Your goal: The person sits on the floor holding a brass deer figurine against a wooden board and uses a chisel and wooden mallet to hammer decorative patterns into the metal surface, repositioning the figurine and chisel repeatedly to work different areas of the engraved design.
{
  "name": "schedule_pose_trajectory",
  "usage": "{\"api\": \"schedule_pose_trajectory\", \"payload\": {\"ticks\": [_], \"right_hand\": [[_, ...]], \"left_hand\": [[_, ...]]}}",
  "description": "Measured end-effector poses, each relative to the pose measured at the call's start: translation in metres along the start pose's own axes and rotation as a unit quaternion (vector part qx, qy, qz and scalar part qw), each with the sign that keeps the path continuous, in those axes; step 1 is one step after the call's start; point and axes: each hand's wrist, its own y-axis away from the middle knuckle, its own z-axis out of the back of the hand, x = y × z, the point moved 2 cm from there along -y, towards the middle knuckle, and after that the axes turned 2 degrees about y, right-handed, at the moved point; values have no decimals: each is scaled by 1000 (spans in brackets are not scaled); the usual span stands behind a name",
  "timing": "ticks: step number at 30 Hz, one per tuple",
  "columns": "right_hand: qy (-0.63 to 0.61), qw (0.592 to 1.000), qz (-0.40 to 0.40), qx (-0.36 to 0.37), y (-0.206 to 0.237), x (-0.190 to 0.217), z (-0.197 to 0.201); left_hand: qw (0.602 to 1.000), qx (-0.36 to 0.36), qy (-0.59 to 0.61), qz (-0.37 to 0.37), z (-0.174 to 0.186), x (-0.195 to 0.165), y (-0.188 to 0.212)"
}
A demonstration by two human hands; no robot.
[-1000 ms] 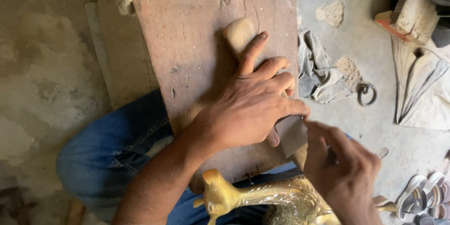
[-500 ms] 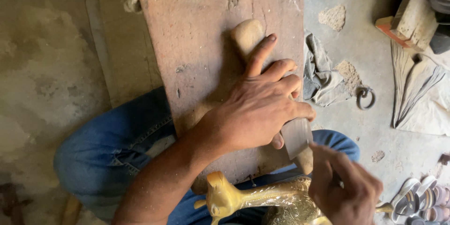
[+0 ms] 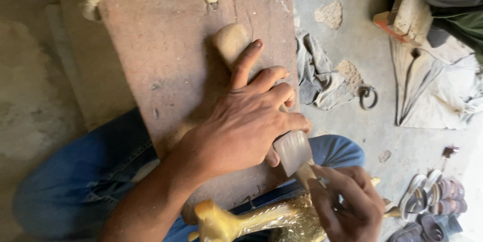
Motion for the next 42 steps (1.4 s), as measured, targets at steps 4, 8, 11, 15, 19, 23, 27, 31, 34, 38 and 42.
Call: {"api": "schedule_pose_trajectory", "payload": {"ticks": [4,8,11,15,19,23,27,31,34,38,42], "right_hand": [[33,999,20,10,1,-8,-2],[23,998,51,-4,6,-11,-4],[61,995,68,-34,10,-12,-10],[141,986,82,-40,11,-6,-12],[170,979,113,-6,-3,11,-9],[218,966,132,-27,-21,17,-12],[246,935,254,-41,-26,20,-15],[243,955,170,-30,-29,26,-10],[234,941,244,-26,-37,34,-12],[248,943,221,-22,-36,37,-11],[237,950,204,-17,-35,33,-9]], "left_hand": [[1000,-6,12,0,-2,1,1],[1000,-19,-3,-13,-4,2,1],[999,-26,-16,-12,-4,3,1],[1000,-17,2,-8,-5,3,1],[1000,0,3,-1,-7,5,1],[1000,-20,-11,-13,-9,5,0],[998,-38,-39,-25,-6,4,-1],[1000,2,-6,-12,-2,3,-1],[1000,17,1,8,2,3,1],[1000,8,-1,-4,1,2,0],[1000,3,-18,13,-1,4,1]]}}
